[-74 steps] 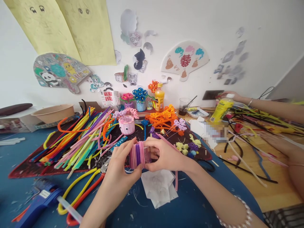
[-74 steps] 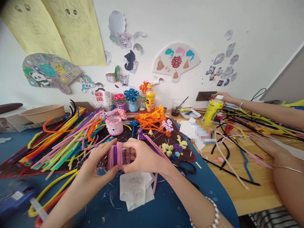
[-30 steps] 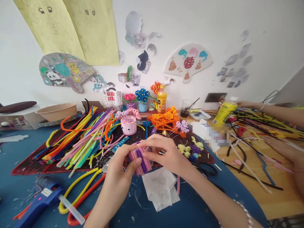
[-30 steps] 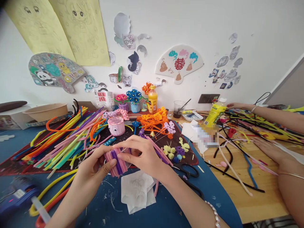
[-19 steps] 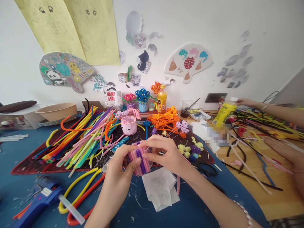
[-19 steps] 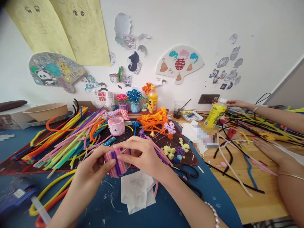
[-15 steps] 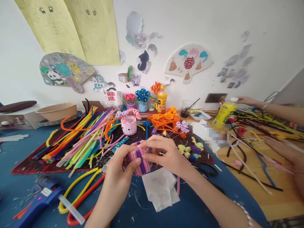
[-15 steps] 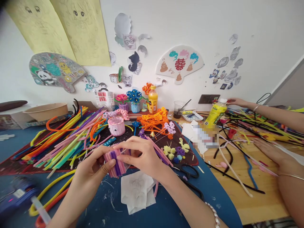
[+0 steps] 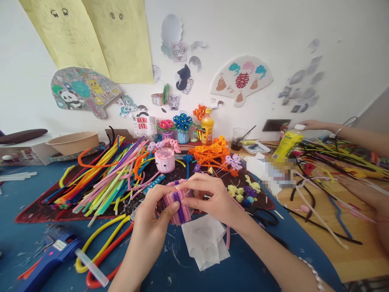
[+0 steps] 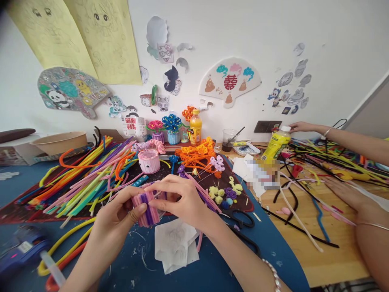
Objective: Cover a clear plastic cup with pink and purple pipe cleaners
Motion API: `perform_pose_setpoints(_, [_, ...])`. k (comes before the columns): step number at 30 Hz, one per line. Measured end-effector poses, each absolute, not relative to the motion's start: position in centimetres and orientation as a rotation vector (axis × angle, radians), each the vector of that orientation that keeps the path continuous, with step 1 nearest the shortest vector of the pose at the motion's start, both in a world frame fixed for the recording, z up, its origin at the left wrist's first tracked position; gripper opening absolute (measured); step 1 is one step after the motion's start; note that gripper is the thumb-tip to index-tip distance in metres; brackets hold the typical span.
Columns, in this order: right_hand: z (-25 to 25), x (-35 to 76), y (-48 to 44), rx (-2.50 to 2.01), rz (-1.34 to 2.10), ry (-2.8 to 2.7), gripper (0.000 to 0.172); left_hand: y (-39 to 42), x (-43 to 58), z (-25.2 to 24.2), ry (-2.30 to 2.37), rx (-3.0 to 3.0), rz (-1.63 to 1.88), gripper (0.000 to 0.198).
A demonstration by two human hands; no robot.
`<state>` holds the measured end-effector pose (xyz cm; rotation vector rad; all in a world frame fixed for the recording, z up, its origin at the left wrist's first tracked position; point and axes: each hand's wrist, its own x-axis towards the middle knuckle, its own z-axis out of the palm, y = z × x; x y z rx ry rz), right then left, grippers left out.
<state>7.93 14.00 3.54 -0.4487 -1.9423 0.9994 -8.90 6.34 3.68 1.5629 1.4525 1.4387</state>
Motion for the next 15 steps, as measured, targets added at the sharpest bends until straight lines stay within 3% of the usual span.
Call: perform_pose_setpoints(15, [3.26,7.78,14.05,-0.374,0.909,-1.912,0.024,6.52,-8.86,3.53,1.461,1.538,1.471,0.014])
